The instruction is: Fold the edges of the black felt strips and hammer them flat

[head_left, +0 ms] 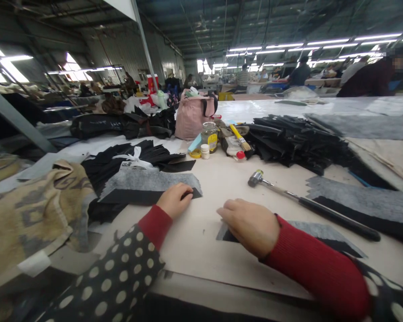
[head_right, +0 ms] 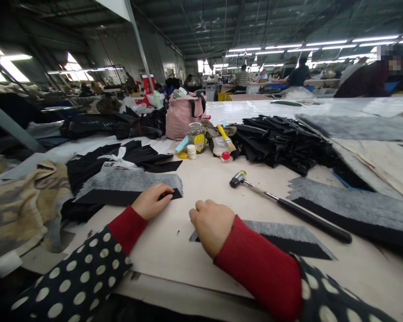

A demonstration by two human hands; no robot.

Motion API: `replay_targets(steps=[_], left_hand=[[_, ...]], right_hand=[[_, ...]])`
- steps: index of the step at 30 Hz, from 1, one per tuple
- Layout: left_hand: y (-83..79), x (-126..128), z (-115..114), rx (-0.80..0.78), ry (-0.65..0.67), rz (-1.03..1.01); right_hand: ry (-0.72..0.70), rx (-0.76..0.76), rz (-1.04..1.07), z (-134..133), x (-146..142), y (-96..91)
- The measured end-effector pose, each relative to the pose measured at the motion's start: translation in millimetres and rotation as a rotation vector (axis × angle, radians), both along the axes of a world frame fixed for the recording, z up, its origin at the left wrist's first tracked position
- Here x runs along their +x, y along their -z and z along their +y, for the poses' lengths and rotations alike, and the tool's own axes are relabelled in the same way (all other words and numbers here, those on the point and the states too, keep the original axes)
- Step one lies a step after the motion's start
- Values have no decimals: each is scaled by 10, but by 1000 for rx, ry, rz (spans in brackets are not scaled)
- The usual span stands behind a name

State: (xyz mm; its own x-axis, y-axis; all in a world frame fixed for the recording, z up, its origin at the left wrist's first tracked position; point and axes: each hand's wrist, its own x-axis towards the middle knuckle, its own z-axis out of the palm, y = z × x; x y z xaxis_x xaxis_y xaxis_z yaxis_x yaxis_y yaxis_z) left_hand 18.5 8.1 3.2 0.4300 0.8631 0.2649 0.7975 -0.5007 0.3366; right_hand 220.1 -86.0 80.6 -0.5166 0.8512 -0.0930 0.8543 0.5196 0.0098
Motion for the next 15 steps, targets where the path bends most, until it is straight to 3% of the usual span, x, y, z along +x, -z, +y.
replay_targets(steps=[3,7,15], left_hand=[[-7,41,-55,-50,38,-32],[-24,85,-106,-62,71,-41],[-16,141,-105,33,148,-22]], right_hand=[[-50,97,-5,230,-114,196],[-35,99,-11,361,-123,423],[-61,149,72,401,-65,549]])
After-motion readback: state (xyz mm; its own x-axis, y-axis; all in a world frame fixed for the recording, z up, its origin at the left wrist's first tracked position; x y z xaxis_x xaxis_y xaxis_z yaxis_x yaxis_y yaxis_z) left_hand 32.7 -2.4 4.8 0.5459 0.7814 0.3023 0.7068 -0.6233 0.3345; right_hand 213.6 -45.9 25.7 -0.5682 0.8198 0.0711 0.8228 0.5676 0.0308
